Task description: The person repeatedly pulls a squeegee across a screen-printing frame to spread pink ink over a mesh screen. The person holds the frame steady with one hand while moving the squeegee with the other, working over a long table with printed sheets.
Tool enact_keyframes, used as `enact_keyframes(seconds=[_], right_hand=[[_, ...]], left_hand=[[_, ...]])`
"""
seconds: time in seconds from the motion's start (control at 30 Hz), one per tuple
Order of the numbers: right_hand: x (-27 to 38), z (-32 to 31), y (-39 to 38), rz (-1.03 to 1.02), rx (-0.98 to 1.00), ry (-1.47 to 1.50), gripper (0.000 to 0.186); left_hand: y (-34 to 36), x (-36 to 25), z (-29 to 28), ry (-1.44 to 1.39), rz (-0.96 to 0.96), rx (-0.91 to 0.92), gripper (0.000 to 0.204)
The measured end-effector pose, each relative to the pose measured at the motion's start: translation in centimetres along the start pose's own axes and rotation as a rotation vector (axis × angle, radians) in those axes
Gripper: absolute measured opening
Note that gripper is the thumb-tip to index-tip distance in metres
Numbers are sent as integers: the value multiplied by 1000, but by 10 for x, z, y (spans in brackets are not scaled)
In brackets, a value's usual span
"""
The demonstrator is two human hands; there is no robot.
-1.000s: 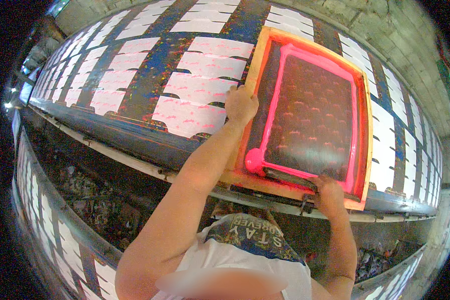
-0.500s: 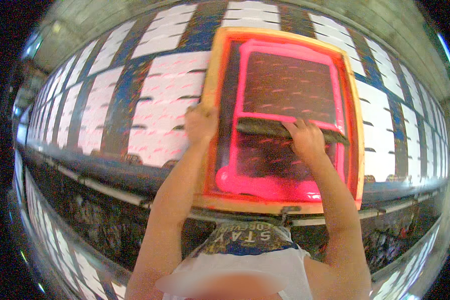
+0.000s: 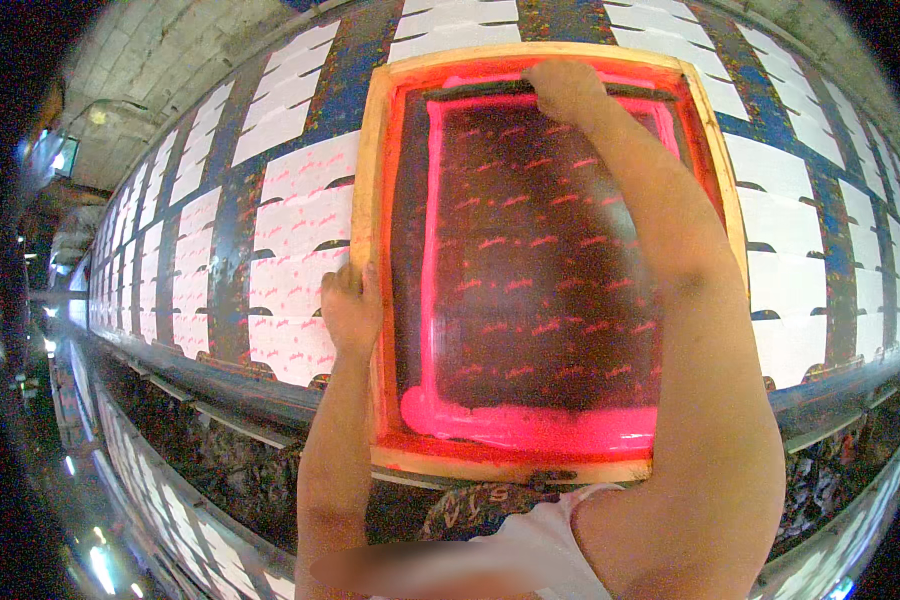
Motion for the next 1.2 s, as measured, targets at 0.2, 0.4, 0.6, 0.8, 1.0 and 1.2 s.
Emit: enact_keyframes(seconds=[0.2,0.4,0.6,0.8,1.0,1.2], right_hand=[[-14,9,21,-51,-65,-13,35],[-9,-1,1,-173,66,28,37],[45,-16,-103,-159,54,70,32],[117,-37,-236,-97,182,77,31],[182,-42,-357,-56,176,99,28],[232,-45,-444,-43,220,87,40]], left_hand=[[-2,-2,-5,-4,-40,42,38],[2,-6,-6,46,-9,30,36],[2,-4,-6,68,-72,49,38],[4,-2,-8,-36,-127,84,45],[1,-2,-9,-23,-90,54,57],[-4,-9,-16,11,-51,154,56]])
Point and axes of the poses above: each hand's wrist, its own y-axis towards the middle knuckle, its own z-axis out of the palm, x = y × z, the point moved 4 cm from there along y, towards the middle knuckle, and after that the axes turned 4 degrees about y, right-handed, at the moved point
